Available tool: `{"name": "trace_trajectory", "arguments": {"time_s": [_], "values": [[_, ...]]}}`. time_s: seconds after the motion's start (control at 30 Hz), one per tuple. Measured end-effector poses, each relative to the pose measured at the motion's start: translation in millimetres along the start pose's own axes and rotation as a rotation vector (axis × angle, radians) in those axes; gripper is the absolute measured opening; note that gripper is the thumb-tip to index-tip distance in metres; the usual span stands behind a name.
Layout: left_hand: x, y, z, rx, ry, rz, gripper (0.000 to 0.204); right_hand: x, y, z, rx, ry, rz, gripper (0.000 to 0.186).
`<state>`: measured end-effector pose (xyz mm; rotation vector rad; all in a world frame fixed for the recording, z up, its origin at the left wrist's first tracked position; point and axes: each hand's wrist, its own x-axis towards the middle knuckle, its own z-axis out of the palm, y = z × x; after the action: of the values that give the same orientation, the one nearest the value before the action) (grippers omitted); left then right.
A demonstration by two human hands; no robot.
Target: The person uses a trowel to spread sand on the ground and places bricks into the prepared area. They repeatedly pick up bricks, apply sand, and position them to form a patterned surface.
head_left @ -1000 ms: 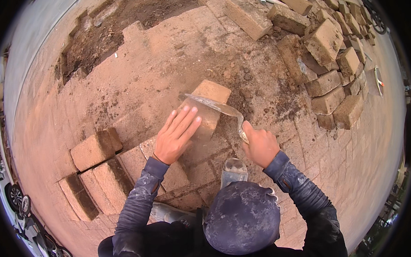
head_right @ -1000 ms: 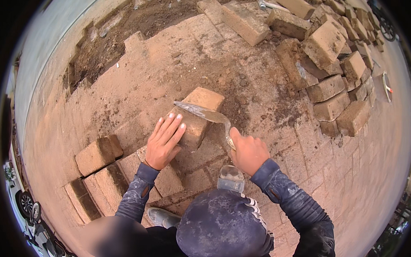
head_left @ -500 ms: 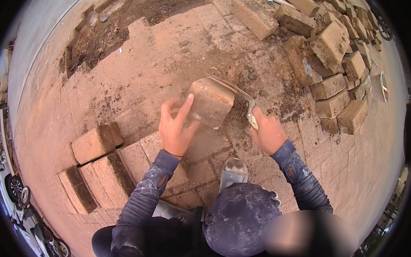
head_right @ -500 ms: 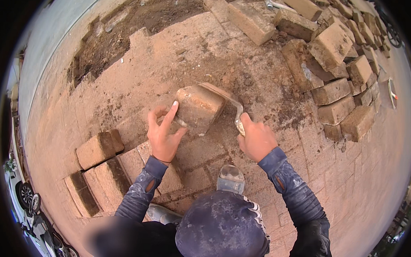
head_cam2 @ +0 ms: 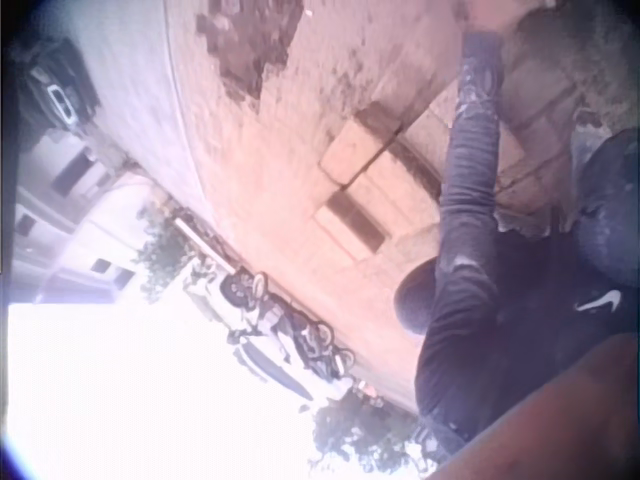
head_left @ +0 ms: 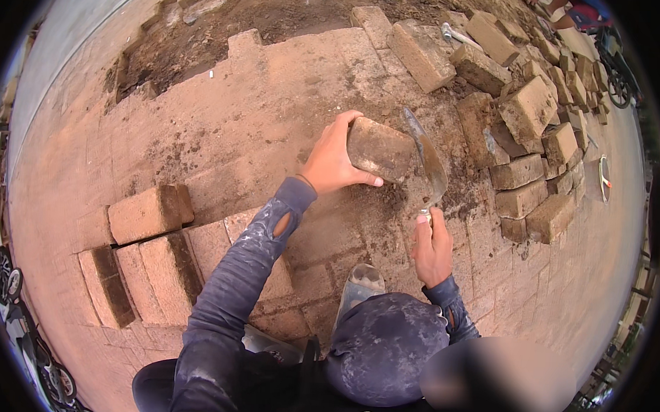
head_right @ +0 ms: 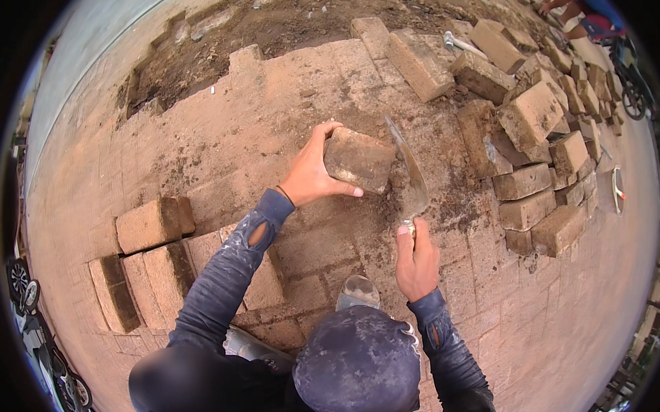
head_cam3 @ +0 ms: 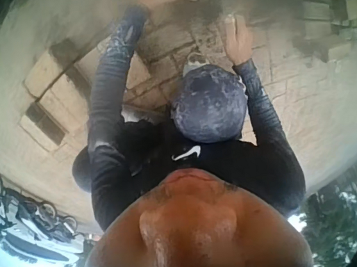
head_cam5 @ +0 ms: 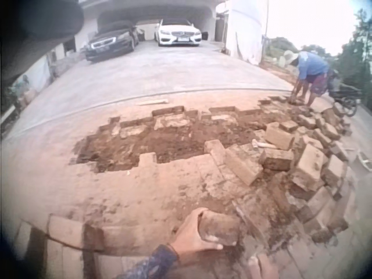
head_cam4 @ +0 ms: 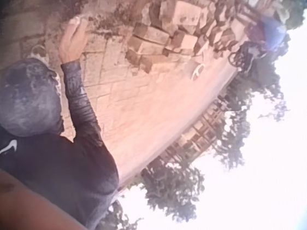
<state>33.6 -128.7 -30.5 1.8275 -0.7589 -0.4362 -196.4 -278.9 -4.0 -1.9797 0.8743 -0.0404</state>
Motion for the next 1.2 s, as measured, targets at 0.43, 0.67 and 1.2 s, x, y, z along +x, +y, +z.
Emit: {"name": "trace_trajectory", "arguments": {"time_s": [0.43,0.67,1.2], "values": [[-1.1,-22.3,62.2,0.049,0.400,0.021,0.097,-30.0,-35.9,3.8,-0.679,0.060,-0.416,0.036],[-2.6,-8.3,73.8,0.076,0.533,0.066,0.098,-0.7,-54.7,-12.5,-0.685,0.090,-0.411,0.038],[-7.6,-16.9,77.0,0.145,0.561,0.064,0.092,-7.9,-64.1,-9.8,-0.670,0.019,-0.424,0.037]]}}
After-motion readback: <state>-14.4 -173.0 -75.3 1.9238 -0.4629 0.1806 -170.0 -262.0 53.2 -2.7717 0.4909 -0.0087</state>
